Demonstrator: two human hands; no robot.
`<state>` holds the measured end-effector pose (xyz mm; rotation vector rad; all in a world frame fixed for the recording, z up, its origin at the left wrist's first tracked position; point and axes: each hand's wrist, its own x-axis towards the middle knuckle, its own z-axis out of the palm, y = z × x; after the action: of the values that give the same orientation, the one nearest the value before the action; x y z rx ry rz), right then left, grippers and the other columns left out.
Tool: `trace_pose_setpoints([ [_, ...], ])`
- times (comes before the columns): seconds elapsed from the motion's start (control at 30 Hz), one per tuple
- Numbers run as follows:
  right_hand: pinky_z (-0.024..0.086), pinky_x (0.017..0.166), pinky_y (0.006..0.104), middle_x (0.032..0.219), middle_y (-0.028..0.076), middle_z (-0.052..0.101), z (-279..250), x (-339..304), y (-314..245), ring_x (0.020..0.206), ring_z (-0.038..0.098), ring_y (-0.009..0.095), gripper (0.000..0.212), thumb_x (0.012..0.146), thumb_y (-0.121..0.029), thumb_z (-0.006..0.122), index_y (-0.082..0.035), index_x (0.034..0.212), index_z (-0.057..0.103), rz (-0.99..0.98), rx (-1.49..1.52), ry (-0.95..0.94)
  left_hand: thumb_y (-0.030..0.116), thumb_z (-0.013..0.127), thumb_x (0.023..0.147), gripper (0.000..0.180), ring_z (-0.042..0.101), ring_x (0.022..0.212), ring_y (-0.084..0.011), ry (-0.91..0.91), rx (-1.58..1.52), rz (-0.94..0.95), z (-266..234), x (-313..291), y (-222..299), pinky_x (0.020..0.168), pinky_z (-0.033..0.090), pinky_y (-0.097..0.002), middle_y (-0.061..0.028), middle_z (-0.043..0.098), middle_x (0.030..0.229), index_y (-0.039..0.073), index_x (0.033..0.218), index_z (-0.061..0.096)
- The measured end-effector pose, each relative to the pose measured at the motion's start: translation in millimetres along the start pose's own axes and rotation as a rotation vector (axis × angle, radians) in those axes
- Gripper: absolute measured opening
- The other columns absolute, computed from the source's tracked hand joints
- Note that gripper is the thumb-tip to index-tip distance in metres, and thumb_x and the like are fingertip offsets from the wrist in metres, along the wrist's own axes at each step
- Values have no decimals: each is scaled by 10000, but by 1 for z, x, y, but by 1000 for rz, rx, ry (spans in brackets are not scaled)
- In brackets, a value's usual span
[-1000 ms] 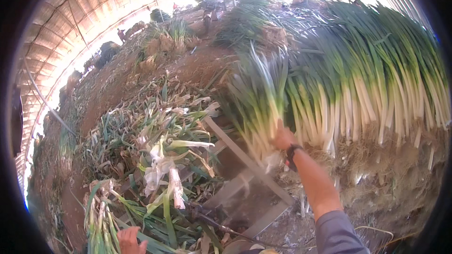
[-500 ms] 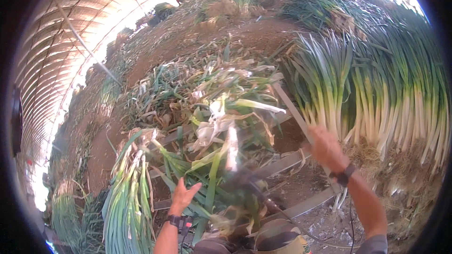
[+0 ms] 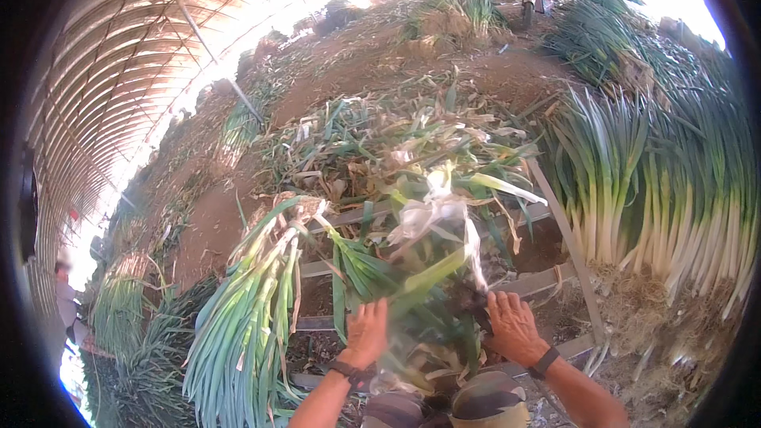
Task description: Cleaning and trimming leeks in an agricultural setting using hands and a trimming tool.
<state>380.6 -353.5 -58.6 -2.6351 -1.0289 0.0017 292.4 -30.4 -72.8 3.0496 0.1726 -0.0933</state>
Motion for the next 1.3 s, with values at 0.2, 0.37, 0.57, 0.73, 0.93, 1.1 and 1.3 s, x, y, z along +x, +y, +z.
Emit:
trace_pose_setpoints([
  [0.2,419,1009,462,1289,181,491,-3,0,5,1208,464,368,888,680,-298,831,40,1392,421,10,13,-26,99,658,828,429,655,1046,-356,-704,-66,43,-69,-33,-71,876,515,-463,-183,684,1044,54,1250,598],
  [0.37,424,1010,466,1270,175,496,-3,6,3,1201,462,374,846,678,-290,831,27,1363,451,41,50,-4,438,739,860,453,691,950,-237,-559,-643,-183,-94,0,-120,809,541,-402,-173,733,964,20,1033,701],
  [0.57,427,1018,465,1278,174,483,-1,18,-9,1202,459,373,840,670,-264,841,38,1356,463,91,98,-20,525,727,855,551,691,870,-406,255,-403,-504,-16,105,-122,796,532,-476,-236,724,905,-21,923,687],
  [0.73,431,1018,467,1295,186,462,6,20,-9,1204,453,382,897,622,-215,862,59,1373,457,94,73,12,447,752,802,520,671,862,-452,492,-403,-680,14,156,-110,824,521,-509,-267,713,944,-55,922,692],
  [0.93,432,1026,463,1295,189,455,6,15,-5,1204,447,386,959,549,-159,878,61,1379,452,124,87,27,251,704,763,290,569,708,-161,93,-863,-458,-30,122,-156,623,432,-326,-59,592,691,-31,829,679],
  [1.1,434,1003,485,1299,204,453,5,11,-5,1177,454,402,908,610,-203,876,74,1365,452,82,69,61,258,719,735,357,633,863,-298,-124,-312,-488,-89,51,-219,781,493,-410,-174,660,896,-8,968,672],
  [1.3,437,1014,467,1287,195,452,8,14,-10,1205,444,394,894,592,-132,827,59,1377,442,121,78,45,441,821,700,834,463,1299,-380,23,296,-470,-76,9,-241,1058,375,-552,-218,506,1388,42,1363,509],
])
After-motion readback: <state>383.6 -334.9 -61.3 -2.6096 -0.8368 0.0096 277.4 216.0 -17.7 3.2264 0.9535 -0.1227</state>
